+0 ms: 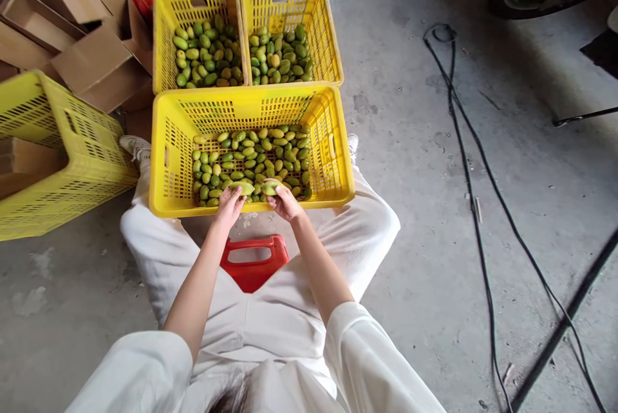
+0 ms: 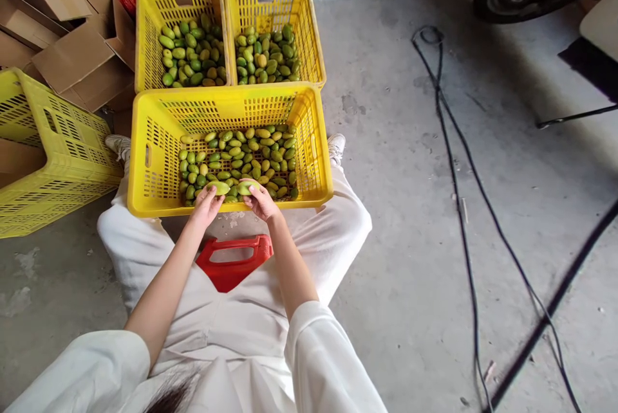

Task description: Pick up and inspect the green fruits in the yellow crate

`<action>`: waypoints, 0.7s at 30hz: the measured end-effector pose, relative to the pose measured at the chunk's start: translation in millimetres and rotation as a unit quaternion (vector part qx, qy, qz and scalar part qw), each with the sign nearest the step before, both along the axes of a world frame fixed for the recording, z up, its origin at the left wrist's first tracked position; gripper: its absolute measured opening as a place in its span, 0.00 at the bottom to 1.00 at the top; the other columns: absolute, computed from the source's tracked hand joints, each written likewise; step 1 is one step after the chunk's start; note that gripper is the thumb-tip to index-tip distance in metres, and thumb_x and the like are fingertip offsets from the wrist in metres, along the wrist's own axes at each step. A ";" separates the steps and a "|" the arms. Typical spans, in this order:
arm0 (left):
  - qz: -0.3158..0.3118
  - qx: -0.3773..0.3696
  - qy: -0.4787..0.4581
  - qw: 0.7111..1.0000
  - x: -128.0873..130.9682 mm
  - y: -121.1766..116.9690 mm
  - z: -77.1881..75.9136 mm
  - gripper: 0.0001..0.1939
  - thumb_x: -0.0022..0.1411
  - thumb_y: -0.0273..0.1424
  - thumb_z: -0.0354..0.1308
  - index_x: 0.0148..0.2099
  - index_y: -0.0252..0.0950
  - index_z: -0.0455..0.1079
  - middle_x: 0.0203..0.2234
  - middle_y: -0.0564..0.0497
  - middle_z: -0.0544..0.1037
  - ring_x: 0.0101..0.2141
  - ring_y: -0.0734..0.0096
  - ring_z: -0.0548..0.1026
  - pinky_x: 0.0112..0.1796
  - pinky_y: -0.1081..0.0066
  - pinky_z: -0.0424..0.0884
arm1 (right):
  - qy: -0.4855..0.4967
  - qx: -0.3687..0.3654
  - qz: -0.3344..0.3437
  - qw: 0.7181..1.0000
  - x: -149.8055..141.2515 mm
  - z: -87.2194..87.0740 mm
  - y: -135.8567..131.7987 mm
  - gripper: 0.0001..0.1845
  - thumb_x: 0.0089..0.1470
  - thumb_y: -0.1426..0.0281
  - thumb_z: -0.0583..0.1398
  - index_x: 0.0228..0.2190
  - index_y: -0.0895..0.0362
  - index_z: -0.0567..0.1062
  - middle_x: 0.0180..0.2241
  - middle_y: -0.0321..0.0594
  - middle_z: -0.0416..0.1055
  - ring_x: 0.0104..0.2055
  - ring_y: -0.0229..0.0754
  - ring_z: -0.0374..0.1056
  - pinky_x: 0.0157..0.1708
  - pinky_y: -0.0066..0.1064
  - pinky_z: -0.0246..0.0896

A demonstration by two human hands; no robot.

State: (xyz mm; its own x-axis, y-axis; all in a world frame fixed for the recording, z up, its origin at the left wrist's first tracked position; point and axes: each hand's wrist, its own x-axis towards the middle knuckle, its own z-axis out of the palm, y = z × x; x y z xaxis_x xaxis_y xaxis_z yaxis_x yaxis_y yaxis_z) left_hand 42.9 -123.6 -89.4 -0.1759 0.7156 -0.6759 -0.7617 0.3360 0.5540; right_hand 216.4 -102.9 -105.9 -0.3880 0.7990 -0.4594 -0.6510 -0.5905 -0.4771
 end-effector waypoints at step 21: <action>-0.141 0.069 0.018 0.988 -7.7 -4.4 17.0 0.19 0.50 0.33 0.75 0.29 0.36 0.65 0.16 0.61 0.65 0.15 0.85 0.59 0.18 0.80 0.53 | 0.049 -0.028 -0.047 0.997 2.3 7.9 1.5 0.31 0.69 0.57 0.54 0.15 0.54 0.62 0.12 0.29 0.52 0.14 0.32 0.47 0.14 0.23 0.48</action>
